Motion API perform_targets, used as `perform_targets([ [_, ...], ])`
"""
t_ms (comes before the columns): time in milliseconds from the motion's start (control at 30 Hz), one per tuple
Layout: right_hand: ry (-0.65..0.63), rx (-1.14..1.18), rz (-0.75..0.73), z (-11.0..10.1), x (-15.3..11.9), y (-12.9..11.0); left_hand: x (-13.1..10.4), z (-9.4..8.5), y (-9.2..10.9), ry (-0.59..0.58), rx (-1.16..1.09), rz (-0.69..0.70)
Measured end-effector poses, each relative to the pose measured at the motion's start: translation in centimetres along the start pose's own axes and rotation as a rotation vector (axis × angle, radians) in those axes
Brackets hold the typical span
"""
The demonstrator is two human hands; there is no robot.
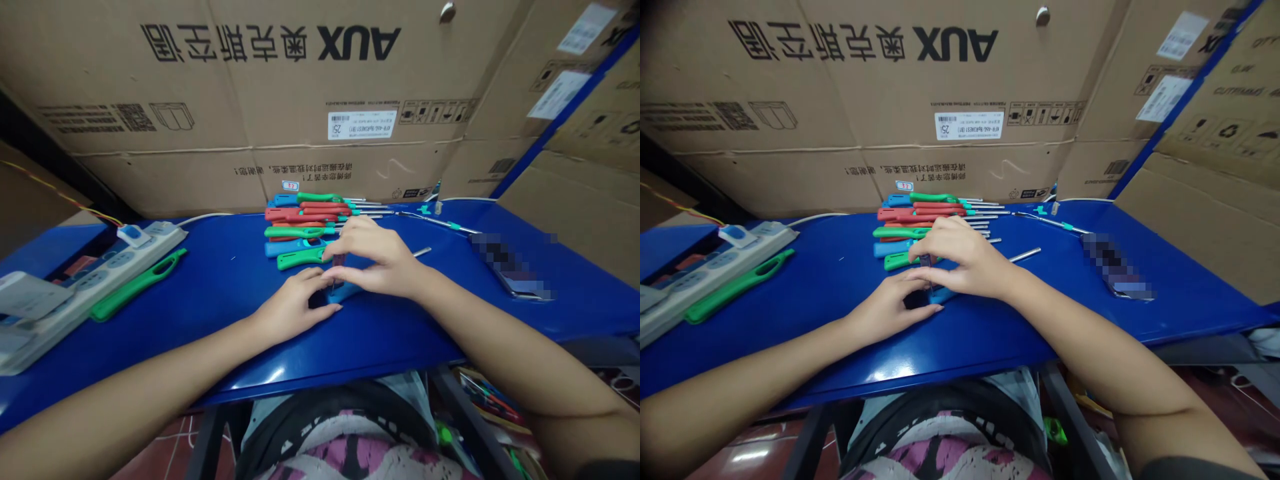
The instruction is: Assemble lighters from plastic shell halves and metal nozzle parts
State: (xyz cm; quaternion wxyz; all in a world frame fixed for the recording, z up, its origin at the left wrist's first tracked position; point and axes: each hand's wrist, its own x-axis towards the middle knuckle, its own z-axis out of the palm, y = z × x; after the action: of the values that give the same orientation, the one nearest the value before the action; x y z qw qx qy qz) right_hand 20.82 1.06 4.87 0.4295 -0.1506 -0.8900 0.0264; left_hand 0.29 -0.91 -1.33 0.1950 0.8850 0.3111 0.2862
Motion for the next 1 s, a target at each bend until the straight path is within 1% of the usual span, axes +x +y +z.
perform_targets([
  [67,-0.025,-0.040,-0.027,-0.07,-0.07,-0.03,0.00,-0.02,0.12,0.003,0.010,-0.002],
  [100,-0.035,-0.015,-0.014,-0.04,-0.08,-0.13,0.00,-0.05,0.20,0.002,0.012,-0.003],
  [200,-0.042,0.153,0.092,0.13,-0.01,-0.58,0.02,-0.19,0.45,-0.007,0.014,0.001],
  [267,-0.029,0.201,0.119,0.19,0.10,-0.76,0.02,-0.23,0.54,-0.013,0.020,-0.006],
  [333,-0.003,0.135,0.080,0.19,0.16,-0.71,0.03,-0.22,0.57,-0.024,0.022,-0.016],
  [400,0.021,0.018,-0.005,0.21,0.12,-0.52,0.05,-0.20,0.57,-0.032,0.013,-0.023],
  [467,-0.001,-0.074,-0.062,0.29,-0.01,-0.33,0.09,-0.21,0.57,-0.039,-0.006,-0.018],
  [500,-0.020,-0.093,-0.061,0.37,-0.08,-0.27,0.12,-0.23,0.58,-0.041,-0.015,-0.015],
  [567,-0.034,-0.058,-0.002,0.53,-0.18,-0.27,0.17,-0.30,0.59,-0.045,-0.028,-0.006],
  [633,-0.015,0.047,0.081,0.65,-0.16,-0.34,0.20,-0.36,0.62,-0.043,-0.035,-0.004],
  [700,0.019,0.132,0.124,0.65,-0.05,-0.39,0.19,-0.39,0.64,-0.040,-0.039,-0.005],
  [767,0.041,0.120,0.122,0.54,0.08,-0.35,0.16,-0.37,0.66,-0.038,-0.037,-0.009],
  [833,0.059,0.025,0.082,0.39,0.13,-0.26,0.13,-0.32,0.65,-0.036,-0.025,-0.016],
  [933,0.039,-0.092,0.007,0.31,0.01,-0.24,0.10,-0.27,0.60,-0.036,-0.011,-0.030],
  [1000,0.022,-0.046,0.012,0.44,-0.09,-0.42,0.09,-0.27,0.56,-0.040,-0.019,-0.027],
])
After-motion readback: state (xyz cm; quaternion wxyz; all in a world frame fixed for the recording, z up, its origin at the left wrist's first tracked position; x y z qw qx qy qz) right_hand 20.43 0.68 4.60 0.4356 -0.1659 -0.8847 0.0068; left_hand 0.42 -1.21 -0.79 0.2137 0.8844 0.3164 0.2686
